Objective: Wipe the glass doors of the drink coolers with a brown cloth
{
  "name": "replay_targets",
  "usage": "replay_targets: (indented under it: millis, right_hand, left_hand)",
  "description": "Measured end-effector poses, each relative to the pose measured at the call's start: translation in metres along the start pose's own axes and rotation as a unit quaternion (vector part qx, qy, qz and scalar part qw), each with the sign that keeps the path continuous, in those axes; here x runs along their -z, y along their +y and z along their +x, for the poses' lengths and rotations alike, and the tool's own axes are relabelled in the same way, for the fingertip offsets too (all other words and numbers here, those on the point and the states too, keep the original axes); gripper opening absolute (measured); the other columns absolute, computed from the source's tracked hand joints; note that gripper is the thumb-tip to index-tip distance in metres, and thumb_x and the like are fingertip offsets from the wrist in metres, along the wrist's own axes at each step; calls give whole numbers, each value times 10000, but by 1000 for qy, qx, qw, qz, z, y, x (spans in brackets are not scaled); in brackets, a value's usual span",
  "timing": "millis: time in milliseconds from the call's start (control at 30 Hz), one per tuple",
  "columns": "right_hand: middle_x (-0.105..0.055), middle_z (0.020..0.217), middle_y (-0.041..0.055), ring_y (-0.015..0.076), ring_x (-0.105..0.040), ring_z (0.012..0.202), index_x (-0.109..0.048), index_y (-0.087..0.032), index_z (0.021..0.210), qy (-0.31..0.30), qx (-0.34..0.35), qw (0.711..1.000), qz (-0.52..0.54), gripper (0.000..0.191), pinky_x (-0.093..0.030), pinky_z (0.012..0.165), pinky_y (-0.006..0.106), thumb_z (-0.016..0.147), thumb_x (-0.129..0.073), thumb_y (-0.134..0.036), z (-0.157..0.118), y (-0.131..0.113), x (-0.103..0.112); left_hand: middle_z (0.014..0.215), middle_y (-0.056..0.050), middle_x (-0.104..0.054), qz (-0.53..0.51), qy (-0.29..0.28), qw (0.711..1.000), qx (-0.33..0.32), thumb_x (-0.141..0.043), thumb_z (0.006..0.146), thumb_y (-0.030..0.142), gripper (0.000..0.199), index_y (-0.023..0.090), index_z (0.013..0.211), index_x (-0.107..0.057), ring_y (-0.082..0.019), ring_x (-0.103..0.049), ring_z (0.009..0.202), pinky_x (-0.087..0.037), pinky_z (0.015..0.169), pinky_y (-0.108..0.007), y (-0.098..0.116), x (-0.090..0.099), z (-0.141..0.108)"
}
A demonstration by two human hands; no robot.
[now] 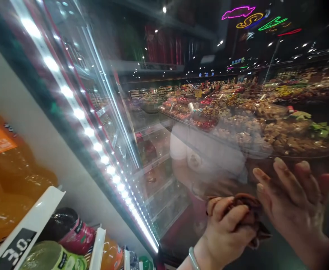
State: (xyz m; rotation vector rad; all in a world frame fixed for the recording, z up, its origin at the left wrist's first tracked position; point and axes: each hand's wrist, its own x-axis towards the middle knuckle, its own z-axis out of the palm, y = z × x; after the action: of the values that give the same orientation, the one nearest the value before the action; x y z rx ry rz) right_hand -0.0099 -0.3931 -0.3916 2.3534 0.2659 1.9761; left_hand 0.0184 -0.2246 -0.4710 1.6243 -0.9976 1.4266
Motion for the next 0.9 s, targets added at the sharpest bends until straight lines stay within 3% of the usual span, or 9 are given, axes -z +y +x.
replay_targets:
  millis: [67, 200, 267, 367, 433, 633, 700, 800, 900]
  right_hand:
    - [-437, 1627, -16, 304, -332, 1562, -501, -384, 1522, -2, 34, 999, -24, 755, -135, 1356, 502, 849, -807, -231, -3, 2, -2]
    - [-455, 1617, 15, 316, -347, 1555, -513, -338, 1523, 2, 54, 998, -33, 787, -156, 1351, 519, 818, -828, -183, -4, 2, -2]
    - [-452, 1618, 21, 303, -333, 1565, -515, -331, 1520, -2, 51, 998, -29, 760, -158, 1345, 543, 837, -815, -186, -4, 1, -1]
    - [-442, 1625, 27, 282, -290, 1586, -507, -331, 1522, -17, 47, 998, -22, 707, -151, 1339, 570, 882, -774, -195, -3, -1, 0]
    - [-472, 1608, 31, 265, -276, 1593, -504, -331, 1523, -29, 50, 998, -8, 660, -150, 1338, 570, 919, -722, -180, -3, -2, 2]
    - [-620, 1480, -45, 187, -199, 1616, -520, -423, 1490, -72, 32, 997, 13, 581, -71, 1353, 542, 974, -648, -189, 1, 10, 17]
    - [-617, 1483, -60, 210, -157, 1627, -525, -452, 1477, -68, 16, 998, 5, 566, -70, 1344, 576, 973, -666, -236, 0, 18, 24]
    - [-602, 1501, -54, 239, -154, 1628, -520, -455, 1481, -68, 14, 998, -8, 553, -96, 1334, 601, 978, -666, -277, -4, 33, 32]
    - [-568, 1537, -46, 246, -159, 1627, -526, -443, 1485, -62, 14, 998, -26, 573, -105, 1343, 559, 960, -694, -285, -8, 51, 38]
  left_hand:
    - [1173, -16, -649, 21, 55, 998, 24, -856, 720, 178, 242, 270, 855, -677, -241, -589, 1218, -540, 1047, -410, -10, 8, 16]
    - [1235, -86, -588, 131, 171, 965, 150, -792, 781, 132, 246, 236, 945, -641, -292, -563, 1269, -533, 1037, -513, -25, 18, 40]
    - [1218, -78, -593, 123, 155, 970, 142, -764, 797, 117, 207, 231, 911, -635, -293, -557, 1278, -533, 1035, -506, -14, 7, 30]
    - [1137, -34, -628, 42, 61, 996, 49, -719, 808, 85, 179, 242, 860, -651, -244, -586, 1222, -551, 1010, -427, 9, -11, 5]
    - [1108, -24, -647, 22, 29, 999, 14, -743, 794, 89, 194, 246, 878, -668, -230, -605, 1180, -554, 1011, -417, 9, -10, 5]
    - [1269, -82, -585, 168, 171, 961, 136, -798, 821, 215, 199, 219, 961, -658, -273, -573, 1250, -512, 1072, -502, -18, 14, 65]
    - [1261, -82, -591, 153, 152, 967, 134, -768, 848, 213, 154, 224, 946, -650, -275, -566, 1261, -512, 1071, -502, -2, 1, 61]
    - [1137, -36, -651, 63, 40, 997, 33, -716, 879, 180, 90, 250, 894, -661, -241, -591, 1226, -531, 1051, -430, 30, -24, 29]
    - [1103, -12, -684, 32, -22, 999, -31, -745, 837, 140, 163, 263, 925, -687, -226, -617, 1191, -538, 1053, -410, 31, -23, 13]
